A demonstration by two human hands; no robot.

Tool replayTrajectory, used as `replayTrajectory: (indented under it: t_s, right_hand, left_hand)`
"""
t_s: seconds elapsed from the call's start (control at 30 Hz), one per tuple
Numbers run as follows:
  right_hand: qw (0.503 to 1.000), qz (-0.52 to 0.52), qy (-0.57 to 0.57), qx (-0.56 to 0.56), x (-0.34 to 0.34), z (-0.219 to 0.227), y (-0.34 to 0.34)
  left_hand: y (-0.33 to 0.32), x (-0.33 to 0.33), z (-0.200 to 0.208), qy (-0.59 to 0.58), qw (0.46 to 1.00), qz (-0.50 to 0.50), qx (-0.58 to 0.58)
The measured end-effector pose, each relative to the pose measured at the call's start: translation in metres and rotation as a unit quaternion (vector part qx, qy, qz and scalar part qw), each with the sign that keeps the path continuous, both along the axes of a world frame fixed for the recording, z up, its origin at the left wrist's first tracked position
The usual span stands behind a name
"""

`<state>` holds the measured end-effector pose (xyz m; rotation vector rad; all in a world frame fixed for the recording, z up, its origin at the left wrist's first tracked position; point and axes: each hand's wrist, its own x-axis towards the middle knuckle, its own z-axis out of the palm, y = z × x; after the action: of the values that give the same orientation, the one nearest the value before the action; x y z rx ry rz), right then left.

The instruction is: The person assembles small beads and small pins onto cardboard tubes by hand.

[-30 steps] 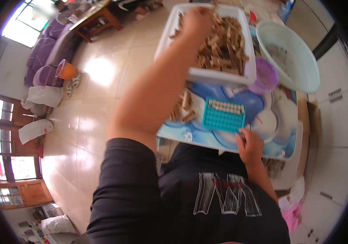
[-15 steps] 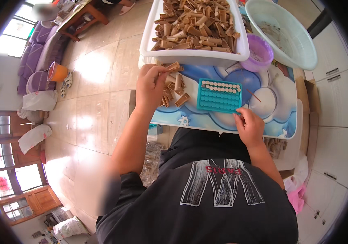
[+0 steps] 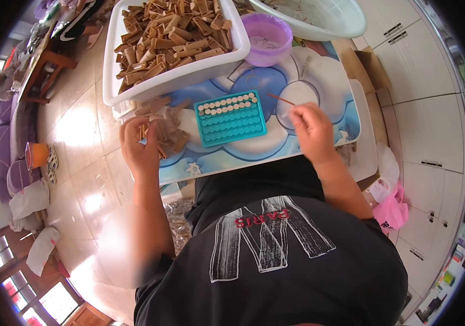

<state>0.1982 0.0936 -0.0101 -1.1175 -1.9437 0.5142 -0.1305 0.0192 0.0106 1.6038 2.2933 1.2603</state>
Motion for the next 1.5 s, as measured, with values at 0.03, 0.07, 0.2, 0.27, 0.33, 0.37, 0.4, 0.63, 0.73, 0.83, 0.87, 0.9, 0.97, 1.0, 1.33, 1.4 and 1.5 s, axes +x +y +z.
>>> replayTrajectory:
  t_s: [0.03, 0.07, 0.2, 0.27, 0.33, 0.37, 0.4, 0.63, 0.73, 0.83, 0.87, 0.9, 0.97, 1.0, 1.33, 1.4, 1.5]
  right_hand:
    - [1.000, -0.002, -0.002, -0.005, 0.007, 0.001, 0.007]
    - [0.999, -0.026, -0.001, -0.029, 0.013, 0.002, 0.016]
    - [0.991, -0.102, -0.059, -0.060, 0.037, 0.003, 0.046]
    - [0.990, -0.090, -0.103, -0.033, 0.032, 0.008, 0.061]
    - [0.986, -0.080, -0.148, -0.004, 0.024, 0.007, 0.074]
    - [0.971, -0.097, -0.217, -0.005, 0.020, 0.004, 0.079]
    - [0.952, -0.114, -0.284, -0.007, 0.018, 0.002, 0.085]
    - [0.976, -0.171, -0.098, -0.089, 0.038, -0.014, 0.081]
    - [0.932, -0.120, 0.282, -0.194, 0.035, 0.004, 0.031]
    - [0.930, -0.020, 0.298, -0.213, 0.024, 0.020, -0.020]
    - [0.929, -0.022, 0.299, -0.217, 0.020, 0.024, -0.031]
    - [0.928, 0.015, 0.300, -0.219, 0.016, 0.027, -0.039]
    - [0.924, 0.052, 0.303, -0.226, 0.013, 0.031, -0.047]
    - [0.922, 0.075, 0.297, -0.238, 0.013, 0.033, -0.049]
    - [0.935, 0.059, 0.200, -0.287, 0.005, 0.040, -0.056]
    - [0.931, 0.058, 0.176, -0.314, 0.004, 0.042, -0.056]
    - [0.878, 0.058, 0.176, -0.442, 0.006, 0.042, -0.049]
  left_hand:
    - [-0.004, 0.003, -0.001, 0.011, 0.999, 0.030, 0.028]
    - [-0.010, 0.006, -0.002, 0.016, 0.999, 0.020, 0.047]
    - [-0.031, 0.029, -0.014, 0.109, 0.987, -0.004, 0.120]
    - [-0.044, 0.036, -0.020, 0.123, 0.985, -0.017, 0.117]
    - [-0.048, 0.046, -0.022, 0.130, 0.984, -0.041, 0.112]
    - [-0.048, 0.051, -0.021, 0.130, 0.984, -0.042, 0.113]
    - [-0.047, 0.056, -0.018, 0.146, 0.981, -0.061, 0.113]
    - [-0.030, 0.090, 0.025, -0.003, 0.967, -0.247, 0.055]
    - [-0.017, 0.110, 0.030, -0.231, 0.904, -0.342, -0.113]
    - [-0.002, 0.135, 0.027, -0.493, 0.776, -0.335, -0.207]
    - [0.003, 0.142, 0.027, -0.593, 0.706, -0.315, -0.223]
    - [0.008, 0.148, 0.026, -0.685, 0.626, -0.290, -0.235]
    - [0.012, 0.153, 0.021, -0.722, 0.586, -0.284, -0.233]
    - [0.014, 0.155, 0.018, -0.763, 0.560, -0.256, -0.194]
    - [0.007, 0.145, 0.007, -0.697, 0.694, -0.171, -0.060]
    - [0.003, 0.141, 0.008, -0.678, 0.709, -0.184, -0.052]
    - [-0.003, 0.138, 0.013, -0.602, 0.761, -0.234, -0.064]
